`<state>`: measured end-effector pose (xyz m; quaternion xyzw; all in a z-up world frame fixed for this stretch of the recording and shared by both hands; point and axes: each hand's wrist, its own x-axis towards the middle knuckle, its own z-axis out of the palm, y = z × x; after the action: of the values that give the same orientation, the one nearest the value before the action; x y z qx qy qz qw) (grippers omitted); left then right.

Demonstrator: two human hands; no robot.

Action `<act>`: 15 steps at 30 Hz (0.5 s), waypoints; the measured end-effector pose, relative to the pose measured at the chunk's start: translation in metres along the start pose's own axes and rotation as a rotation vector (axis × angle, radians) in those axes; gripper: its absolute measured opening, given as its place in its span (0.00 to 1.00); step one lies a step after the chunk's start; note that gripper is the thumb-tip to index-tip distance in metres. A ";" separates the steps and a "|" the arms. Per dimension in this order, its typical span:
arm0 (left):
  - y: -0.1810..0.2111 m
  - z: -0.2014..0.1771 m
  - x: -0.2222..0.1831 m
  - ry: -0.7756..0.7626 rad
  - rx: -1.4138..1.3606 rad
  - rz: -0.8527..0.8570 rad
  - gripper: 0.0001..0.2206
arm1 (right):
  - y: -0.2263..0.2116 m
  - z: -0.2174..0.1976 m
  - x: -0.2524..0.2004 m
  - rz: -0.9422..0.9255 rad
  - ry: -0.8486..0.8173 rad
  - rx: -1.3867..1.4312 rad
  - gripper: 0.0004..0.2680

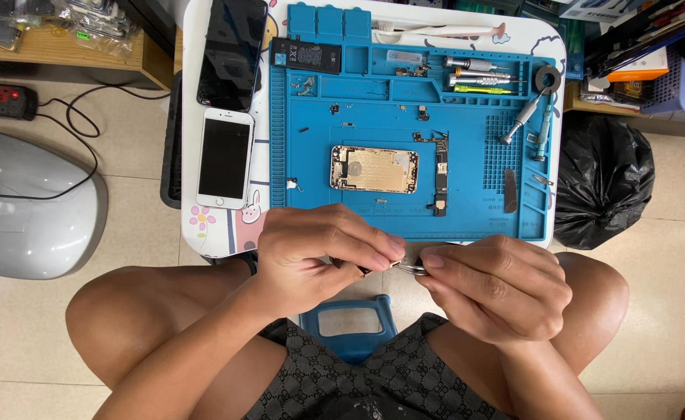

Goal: The person disassembles a smartphone using tweezers and a screwdriver, removing the back cover and internal components. They place parts on a blue work mat and continue to manipulate small connectors and screws.

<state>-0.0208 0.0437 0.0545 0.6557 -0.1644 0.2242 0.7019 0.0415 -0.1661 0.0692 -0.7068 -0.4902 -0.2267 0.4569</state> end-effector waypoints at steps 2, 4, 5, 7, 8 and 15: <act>0.001 0.001 -0.001 0.007 -0.007 -0.014 0.07 | 0.000 -0.001 -0.001 -0.010 -0.004 -0.005 0.03; 0.000 0.002 -0.001 0.014 -0.014 -0.027 0.07 | -0.001 -0.001 0.000 -0.020 -0.008 -0.010 0.02; 0.000 0.003 -0.001 0.019 0.000 -0.023 0.07 | -0.001 -0.002 0.001 -0.023 -0.016 -0.020 0.02; 0.000 0.003 -0.002 0.024 0.014 -0.020 0.07 | -0.002 -0.002 0.002 -0.025 -0.026 -0.029 0.02; 0.000 0.003 -0.001 0.020 0.015 -0.023 0.07 | -0.002 -0.003 0.002 -0.026 -0.027 -0.036 0.02; -0.002 0.001 0.003 -0.017 0.078 0.021 0.07 | -0.004 0.002 0.008 0.011 -0.030 -0.060 0.03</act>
<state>-0.0166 0.0427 0.0546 0.6827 -0.1680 0.2322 0.6721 0.0412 -0.1603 0.0759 -0.7261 -0.4860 -0.2283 0.4295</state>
